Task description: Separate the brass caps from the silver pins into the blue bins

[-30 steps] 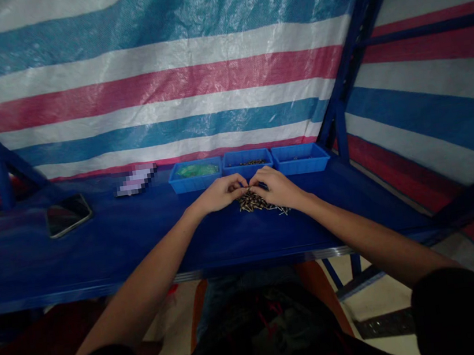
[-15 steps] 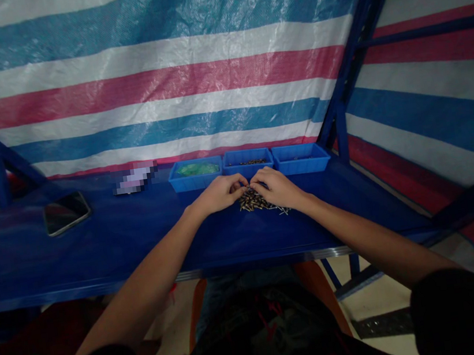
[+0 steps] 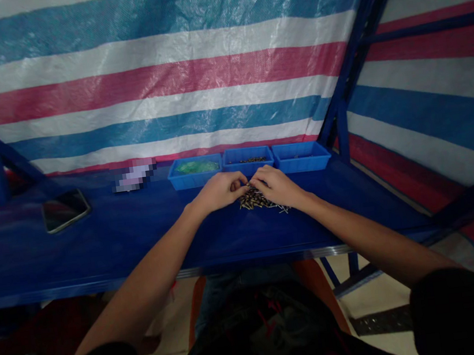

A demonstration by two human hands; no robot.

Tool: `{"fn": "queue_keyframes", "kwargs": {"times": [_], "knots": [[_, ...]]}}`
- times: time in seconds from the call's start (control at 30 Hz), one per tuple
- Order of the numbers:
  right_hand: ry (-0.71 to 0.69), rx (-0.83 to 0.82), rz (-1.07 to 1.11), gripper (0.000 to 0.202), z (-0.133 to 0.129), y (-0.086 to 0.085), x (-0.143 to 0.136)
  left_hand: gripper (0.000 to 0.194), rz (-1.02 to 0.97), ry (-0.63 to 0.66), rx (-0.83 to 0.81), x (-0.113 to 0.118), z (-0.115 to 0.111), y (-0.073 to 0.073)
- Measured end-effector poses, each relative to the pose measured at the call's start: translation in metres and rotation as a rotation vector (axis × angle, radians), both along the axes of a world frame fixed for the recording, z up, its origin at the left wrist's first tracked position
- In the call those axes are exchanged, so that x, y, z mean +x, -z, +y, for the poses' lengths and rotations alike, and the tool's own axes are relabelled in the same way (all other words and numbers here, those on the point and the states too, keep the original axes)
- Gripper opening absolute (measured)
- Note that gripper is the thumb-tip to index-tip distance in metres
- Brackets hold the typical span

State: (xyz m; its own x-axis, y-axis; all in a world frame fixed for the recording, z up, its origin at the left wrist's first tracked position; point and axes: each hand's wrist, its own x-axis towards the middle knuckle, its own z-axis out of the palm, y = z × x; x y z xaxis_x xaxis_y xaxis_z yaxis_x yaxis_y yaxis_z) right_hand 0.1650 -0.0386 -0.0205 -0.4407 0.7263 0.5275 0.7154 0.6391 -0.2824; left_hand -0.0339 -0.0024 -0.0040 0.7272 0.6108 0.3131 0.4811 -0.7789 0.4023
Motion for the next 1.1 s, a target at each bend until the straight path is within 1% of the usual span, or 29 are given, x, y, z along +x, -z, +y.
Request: {"fn": "queue_keyframes", "kwargs": {"times": [0.1,0.27,0.4,0.53,0.63,0.73,0.77,0.83,0.9,1.0,1.1], "knots": [[0.002,-0.006,0.036,0.024,-0.001,-0.001,0.000,0.025,0.002,-0.020,0.021,0.000,0.000,-0.001],[-0.001,-0.001,0.118,0.009,0.001,-0.001,0.004,0.030,0.006,-0.032,0.073,0.000,-0.003,-0.004],[-0.025,0.053,0.126,0.008,0.000,0.000,0.004,0.031,0.014,-0.015,0.092,0.002,-0.005,-0.007],[-0.010,0.067,0.117,0.013,-0.003,-0.004,0.002,0.035,0.016,-0.016,0.071,0.002,-0.005,-0.007],[0.075,0.108,0.151,0.017,0.006,-0.015,0.006,0.033,-0.001,-0.020,0.091,0.002,-0.002,-0.004],[0.232,0.197,0.199,0.021,0.028,-0.028,0.014,0.032,-0.012,-0.029,0.124,0.002,0.001,0.002],[0.289,0.216,0.186,0.023,0.035,-0.031,0.017,0.033,-0.005,-0.033,0.126,0.003,0.002,0.005],[0.374,0.183,0.107,0.026,0.047,-0.032,0.021,0.037,0.026,-0.034,0.111,0.005,0.003,0.011],[0.440,0.088,0.002,0.032,0.052,-0.026,0.023,0.038,0.075,-0.011,0.082,0.008,0.002,0.016],[0.461,-0.033,-0.137,0.040,0.048,-0.015,0.023,0.037,0.131,0.029,0.050,0.012,0.002,0.020],[0.443,-0.072,-0.146,0.042,0.041,-0.010,0.024,0.037,0.108,-0.001,0.056,0.009,0.004,0.017]]}}
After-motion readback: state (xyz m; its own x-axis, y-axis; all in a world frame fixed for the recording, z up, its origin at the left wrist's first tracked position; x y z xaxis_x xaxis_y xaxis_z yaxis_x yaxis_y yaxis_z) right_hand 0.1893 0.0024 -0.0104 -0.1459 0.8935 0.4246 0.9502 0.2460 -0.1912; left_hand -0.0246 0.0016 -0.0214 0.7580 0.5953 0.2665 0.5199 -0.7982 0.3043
